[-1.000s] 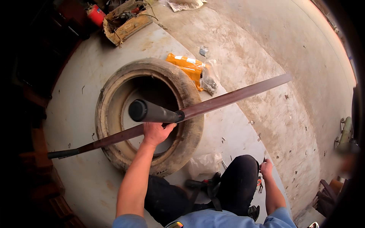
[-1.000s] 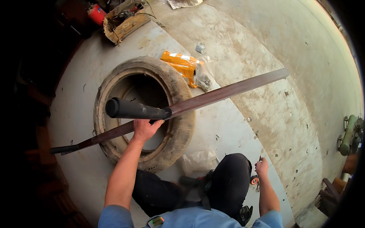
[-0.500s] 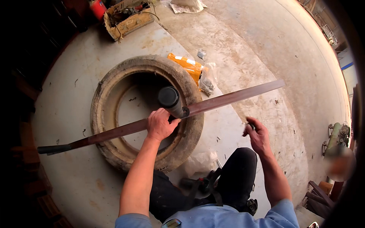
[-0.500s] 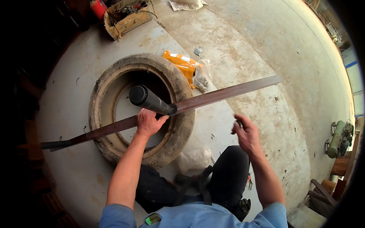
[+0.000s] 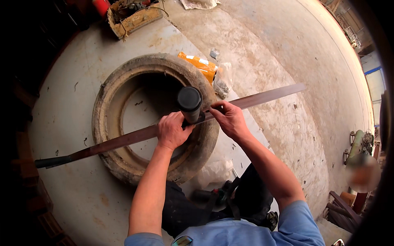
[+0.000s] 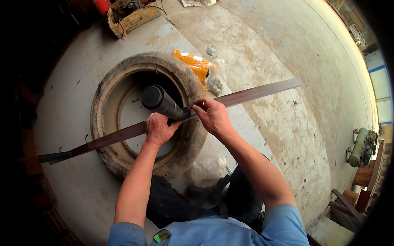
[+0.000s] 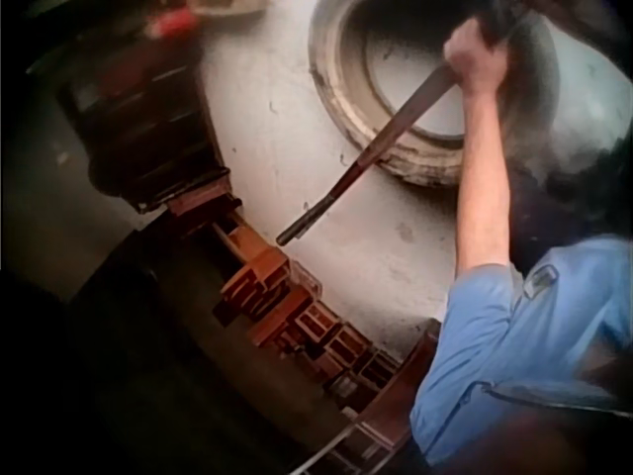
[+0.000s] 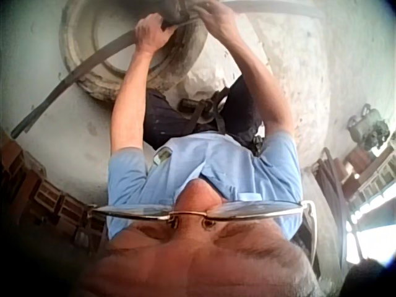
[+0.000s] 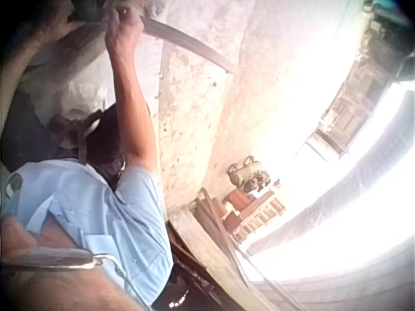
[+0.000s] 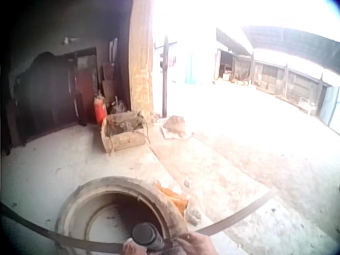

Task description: The person uses a screwdriver to tighten a bolt on a long metal bar resting on a tire. They then measure the bar with a tape measure and mark it with a pen. Finally, they use a power drill to drive a screw into the metal bar.

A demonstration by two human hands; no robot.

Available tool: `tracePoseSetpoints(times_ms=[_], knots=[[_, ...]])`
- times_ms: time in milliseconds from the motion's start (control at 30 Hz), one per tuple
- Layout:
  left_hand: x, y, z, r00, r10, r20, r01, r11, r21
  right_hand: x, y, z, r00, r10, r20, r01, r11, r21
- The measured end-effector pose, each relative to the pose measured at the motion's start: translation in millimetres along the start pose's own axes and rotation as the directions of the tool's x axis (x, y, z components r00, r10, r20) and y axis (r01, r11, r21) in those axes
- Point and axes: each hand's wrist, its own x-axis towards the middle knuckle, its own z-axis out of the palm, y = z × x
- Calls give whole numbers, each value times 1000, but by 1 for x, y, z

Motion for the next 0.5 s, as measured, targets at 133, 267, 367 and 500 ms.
tracePoseSetpoints(times_ms=[133,267,367,500], knots=[[0,-1,0,1000,2,10,-2,1000,2,2,-2,6,996,-82,-18,82,996,-42],[0,-2,1,1000,12,-3,-12,1000,3,4,0,9,996,-83,20,85,995,-62],[0,-2,1,1000,3,6,-3,1000,1,5,1,11,994,-102,32,105,991,-81],[0,-1,0,1000,5,0,-5,1000,-4,6,7,11,990,-140,29,142,987,-72]])
